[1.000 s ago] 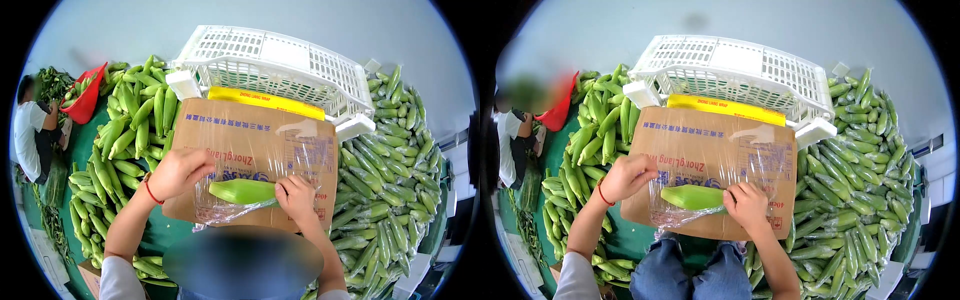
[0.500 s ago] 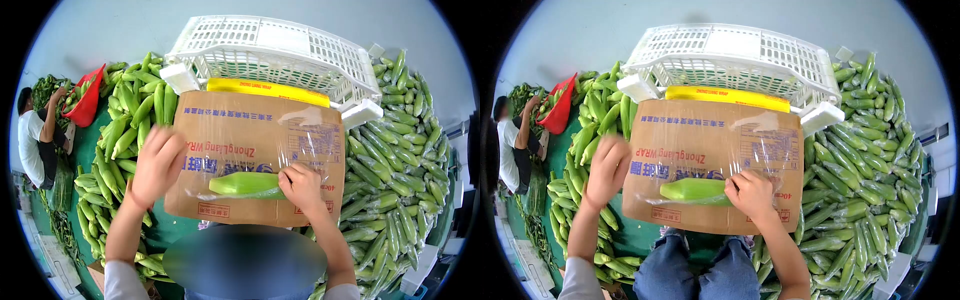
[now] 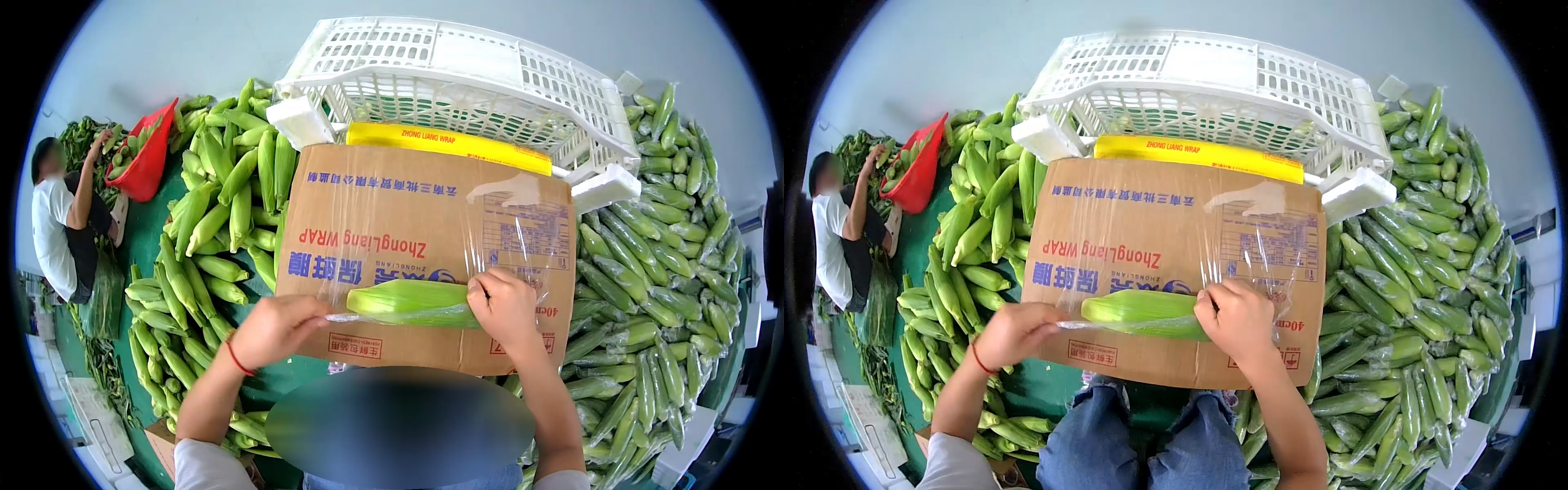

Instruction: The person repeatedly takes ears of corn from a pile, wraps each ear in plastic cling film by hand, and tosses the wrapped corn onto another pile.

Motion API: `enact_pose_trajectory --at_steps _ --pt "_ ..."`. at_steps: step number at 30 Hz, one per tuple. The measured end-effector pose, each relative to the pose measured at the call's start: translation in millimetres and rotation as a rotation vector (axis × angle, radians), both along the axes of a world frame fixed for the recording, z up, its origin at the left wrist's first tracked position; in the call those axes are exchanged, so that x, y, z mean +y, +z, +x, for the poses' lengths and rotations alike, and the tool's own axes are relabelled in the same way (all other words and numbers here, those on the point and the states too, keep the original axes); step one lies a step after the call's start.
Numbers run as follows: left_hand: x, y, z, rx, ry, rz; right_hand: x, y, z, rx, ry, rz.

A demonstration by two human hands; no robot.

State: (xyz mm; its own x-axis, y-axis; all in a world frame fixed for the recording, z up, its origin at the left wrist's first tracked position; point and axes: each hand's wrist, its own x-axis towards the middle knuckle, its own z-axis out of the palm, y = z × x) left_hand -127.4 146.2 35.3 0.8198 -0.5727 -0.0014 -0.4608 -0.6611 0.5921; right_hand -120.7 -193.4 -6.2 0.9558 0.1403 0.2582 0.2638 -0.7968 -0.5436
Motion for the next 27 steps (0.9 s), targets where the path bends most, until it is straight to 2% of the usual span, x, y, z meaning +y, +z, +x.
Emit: enact_pose_trajectory --at_steps 2,4,6,8,9,12,13,14,15,16,19,20,22,23,25,27 --pt "3 7 29 -0.154 -0.085 -0.087 -1 0 0 -0.024 0.020 -0.011" --pt "-22 21 63 -0.278 -0.106 -0.007 1 -3 -1 -0.053 0.027 -0.015" --pt "-59 0 83 -0.236 -0.167 -0.092 2 -5 -2 -0.091 0.026 -0.022" --pt "-86 -18 84 -0.112 -0.237 0.190 3 -4 0 -0.107 0.006 -0.015" --pt "-86 -23 78 -0.230 -0.189 0.173 4 -4 -2 -0.108 -0.010 -0.010" --pt "-84 -11 26 -0.105 0.012 0.264 8 17 -8 0.316 -0.064 -0.229" --pt "-82 3 6 -0.109 -0.025 0.227 13 27 -11 0.403 -0.050 -0.255" --pt "-83 14 -15 0.034 -0.046 0.196 18 39 -19 0.500 -0.030 -0.284" --pt "-82 12 -33 -0.050 -0.059 0.177 20 42 -25 0.600 -0.005 -0.315" --pt "-81 10 -42 -0.140 -0.075 0.160 18 38 -28 0.543 -0.025 -0.194" --pt "-90 -8 -27 -0.119 -0.018 0.219 8 27 -33 0.306 -0.040 0.101" --pt "-94 -10 -10 -0.122 0.021 0.233 9 28 -32 0.144 0.040 0.016" --pt "-106 -19 28 -0.346 0.124 0.280 9 41 -19 -0.192 0.197 -0.160" --pt "-111 -25 48 -0.371 0.162 0.194 14 43 -10 -0.243 0.281 -0.264" --pt "-120 -30 77 -0.416 0.223 0.020 12 25 8 -0.158 0.279 -0.401" --pt "-122 -24 68 -0.410 0.133 0.029 10 14 19 -0.153 0.287 -0.461"
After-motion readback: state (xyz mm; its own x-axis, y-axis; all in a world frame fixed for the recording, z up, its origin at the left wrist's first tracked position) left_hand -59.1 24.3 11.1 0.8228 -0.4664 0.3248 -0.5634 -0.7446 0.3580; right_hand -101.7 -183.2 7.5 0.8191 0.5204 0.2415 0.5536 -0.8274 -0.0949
